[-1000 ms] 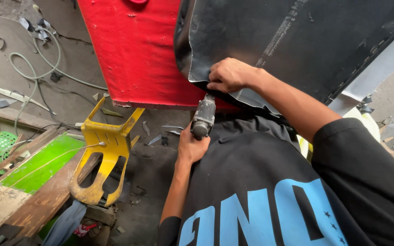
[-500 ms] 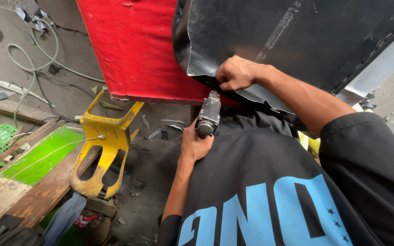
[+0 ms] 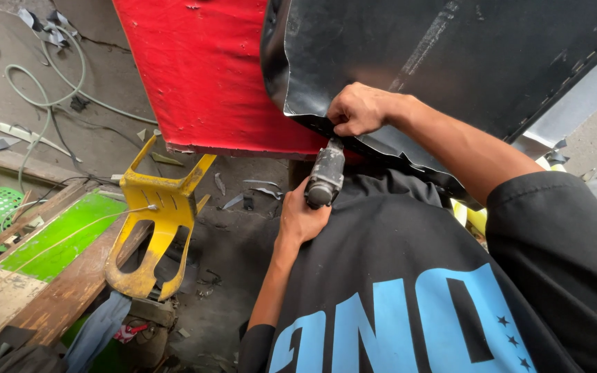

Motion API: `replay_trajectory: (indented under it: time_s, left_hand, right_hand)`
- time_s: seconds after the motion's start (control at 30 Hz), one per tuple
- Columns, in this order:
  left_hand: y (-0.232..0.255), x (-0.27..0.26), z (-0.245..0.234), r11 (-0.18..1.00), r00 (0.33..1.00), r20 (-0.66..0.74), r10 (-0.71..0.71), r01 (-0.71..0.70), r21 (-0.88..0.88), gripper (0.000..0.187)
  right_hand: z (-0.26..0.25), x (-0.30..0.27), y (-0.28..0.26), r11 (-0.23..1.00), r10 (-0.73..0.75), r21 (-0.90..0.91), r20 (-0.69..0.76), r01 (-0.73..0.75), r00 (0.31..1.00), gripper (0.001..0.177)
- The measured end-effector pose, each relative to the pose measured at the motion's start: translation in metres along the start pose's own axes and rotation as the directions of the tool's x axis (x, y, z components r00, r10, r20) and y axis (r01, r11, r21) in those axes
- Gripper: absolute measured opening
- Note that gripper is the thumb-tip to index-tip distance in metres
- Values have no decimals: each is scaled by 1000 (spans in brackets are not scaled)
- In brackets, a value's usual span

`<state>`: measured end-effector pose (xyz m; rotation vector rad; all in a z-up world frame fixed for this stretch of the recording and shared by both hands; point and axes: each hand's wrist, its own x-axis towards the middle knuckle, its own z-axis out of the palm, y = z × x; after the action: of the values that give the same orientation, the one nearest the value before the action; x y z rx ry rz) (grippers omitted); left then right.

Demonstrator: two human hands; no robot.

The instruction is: Stapling vinyl fabric to a seat frame using a pneumatic stapler to reupholster a chair

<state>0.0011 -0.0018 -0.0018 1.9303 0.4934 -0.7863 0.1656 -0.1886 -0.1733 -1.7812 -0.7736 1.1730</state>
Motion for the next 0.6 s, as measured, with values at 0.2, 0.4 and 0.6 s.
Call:
replay_trajectory:
  time_s: [0.2,0.4,0.6]
  left_hand:
    - [16,-6,1,995,998,-36,-46,49,93,19]
    - [-3,-5,10,991,999,-14,-50,52,127,16]
    - [-20,-19,0,995,998,-3,-67,67,75,36]
  right_hand:
    - [-5,-1,-9,1000,-22,-12,-5,22,1000,25]
    - [-4,-3,-8,1000,0,4,0,0,1000,24]
    - [-3,-8,-21,998,64,-24,-3,-64,998,23]
